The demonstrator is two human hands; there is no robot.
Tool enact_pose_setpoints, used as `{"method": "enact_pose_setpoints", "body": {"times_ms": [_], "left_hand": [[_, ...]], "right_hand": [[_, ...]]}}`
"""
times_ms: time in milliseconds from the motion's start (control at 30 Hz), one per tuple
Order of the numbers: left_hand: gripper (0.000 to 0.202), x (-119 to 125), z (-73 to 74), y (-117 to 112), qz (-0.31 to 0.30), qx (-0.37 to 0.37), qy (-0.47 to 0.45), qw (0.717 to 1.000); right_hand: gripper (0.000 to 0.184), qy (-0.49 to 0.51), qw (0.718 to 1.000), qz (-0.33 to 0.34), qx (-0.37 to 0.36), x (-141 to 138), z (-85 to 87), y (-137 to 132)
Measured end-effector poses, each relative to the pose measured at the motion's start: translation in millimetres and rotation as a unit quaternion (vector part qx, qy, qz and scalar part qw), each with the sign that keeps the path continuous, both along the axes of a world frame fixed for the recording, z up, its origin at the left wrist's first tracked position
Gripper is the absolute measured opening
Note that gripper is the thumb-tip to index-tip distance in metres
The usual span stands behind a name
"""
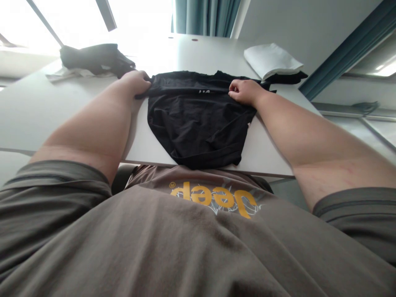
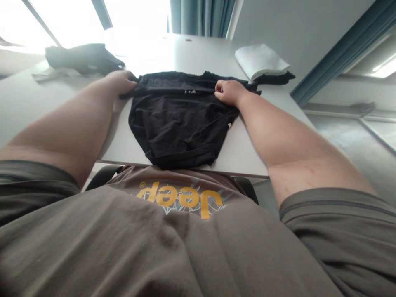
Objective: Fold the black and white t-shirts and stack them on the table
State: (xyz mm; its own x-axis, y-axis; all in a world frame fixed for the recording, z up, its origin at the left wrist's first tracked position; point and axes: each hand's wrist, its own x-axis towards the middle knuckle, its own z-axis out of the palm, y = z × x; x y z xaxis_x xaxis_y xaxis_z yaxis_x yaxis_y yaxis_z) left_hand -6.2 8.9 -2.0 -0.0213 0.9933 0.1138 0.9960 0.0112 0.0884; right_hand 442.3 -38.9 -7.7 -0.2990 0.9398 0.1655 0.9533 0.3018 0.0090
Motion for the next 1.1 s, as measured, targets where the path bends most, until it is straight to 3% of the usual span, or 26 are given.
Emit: {"method": "enact_pose_setpoints", "body": {"times_ms": [1100], "left_hand": [[0.054,0.4,-0.5,2.2,-0.01,0.006,0.028,1.0]], "right_hand": [[0.031,0.008,1.0,0.004,0.004,1.9,-1.5,2.2]]}}
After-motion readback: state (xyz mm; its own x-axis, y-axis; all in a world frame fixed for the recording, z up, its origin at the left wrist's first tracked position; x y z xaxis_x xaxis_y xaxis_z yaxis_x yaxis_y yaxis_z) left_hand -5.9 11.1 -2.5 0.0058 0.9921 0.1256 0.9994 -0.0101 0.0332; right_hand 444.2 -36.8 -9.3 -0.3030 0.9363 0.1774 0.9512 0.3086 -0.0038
